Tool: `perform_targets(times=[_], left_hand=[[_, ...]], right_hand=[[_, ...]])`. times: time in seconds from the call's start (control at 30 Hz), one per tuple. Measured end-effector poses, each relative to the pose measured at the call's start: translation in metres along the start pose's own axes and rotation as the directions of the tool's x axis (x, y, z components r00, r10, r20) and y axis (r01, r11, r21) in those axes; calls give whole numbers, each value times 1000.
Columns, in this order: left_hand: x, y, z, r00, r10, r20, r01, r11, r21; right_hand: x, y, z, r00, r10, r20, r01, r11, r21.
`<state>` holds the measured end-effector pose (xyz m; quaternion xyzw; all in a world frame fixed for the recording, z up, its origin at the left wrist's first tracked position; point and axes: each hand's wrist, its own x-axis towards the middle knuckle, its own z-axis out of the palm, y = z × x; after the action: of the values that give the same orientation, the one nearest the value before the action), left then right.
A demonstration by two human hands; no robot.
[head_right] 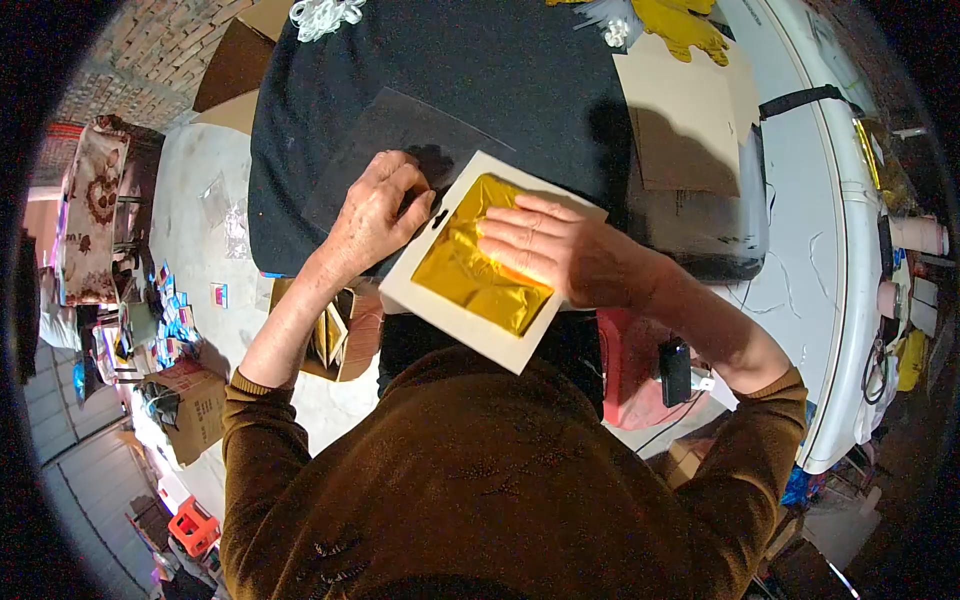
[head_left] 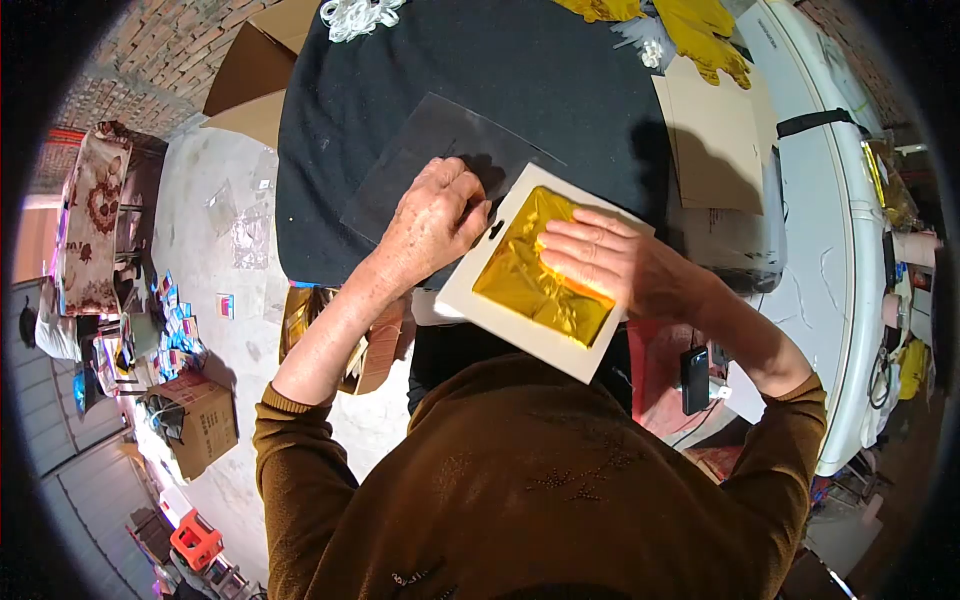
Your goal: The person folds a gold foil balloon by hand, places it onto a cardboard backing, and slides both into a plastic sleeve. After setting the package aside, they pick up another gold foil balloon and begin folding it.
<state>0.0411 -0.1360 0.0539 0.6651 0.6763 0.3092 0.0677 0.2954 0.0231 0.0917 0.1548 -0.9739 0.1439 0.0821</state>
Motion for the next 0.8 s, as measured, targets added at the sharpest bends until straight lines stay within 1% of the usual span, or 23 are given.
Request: perform_targets(times=[0.07,0.17,0.27,0.37,0.47,0.57,0.67,0.77,0.8], left_hand=[[-2,0,-4,998,24,54,-23,1000,-12],[-2,4,-12,993,74,88,-81,993,80],[-3,18,-24,983,22,184,-67,968,242],[-10,20,-26,976,74,204,-144,924,354],[-16,24,-28,939,-32,342,-115,909,401],[-18,33,-32,904,-66,422,-113,916,385],[-8,43,-35,831,-189,523,10,946,325],[-2,40,-33,816,-237,527,123,962,243],[0,41,-33,813,-246,528,116,957,266]], right_hand=[[2,5,-6,1000,18,-2,-18,1000,-11],[-2,8,-1,1000,12,3,-12,999,-42],[-4,7,9,1000,-13,2,13,997,-82],[-4,5,10,1000,-13,1,13,994,-111],[-3,3,11,1000,-4,-6,3,993,-121],[-2,2,17,1000,-9,-28,6,992,-129],[-2,0,23,998,-14,-64,4,988,-152],[-4,1,23,997,-6,-71,-6,985,-170],[-3,0,23,997,-3,-74,-9,985,-172]])
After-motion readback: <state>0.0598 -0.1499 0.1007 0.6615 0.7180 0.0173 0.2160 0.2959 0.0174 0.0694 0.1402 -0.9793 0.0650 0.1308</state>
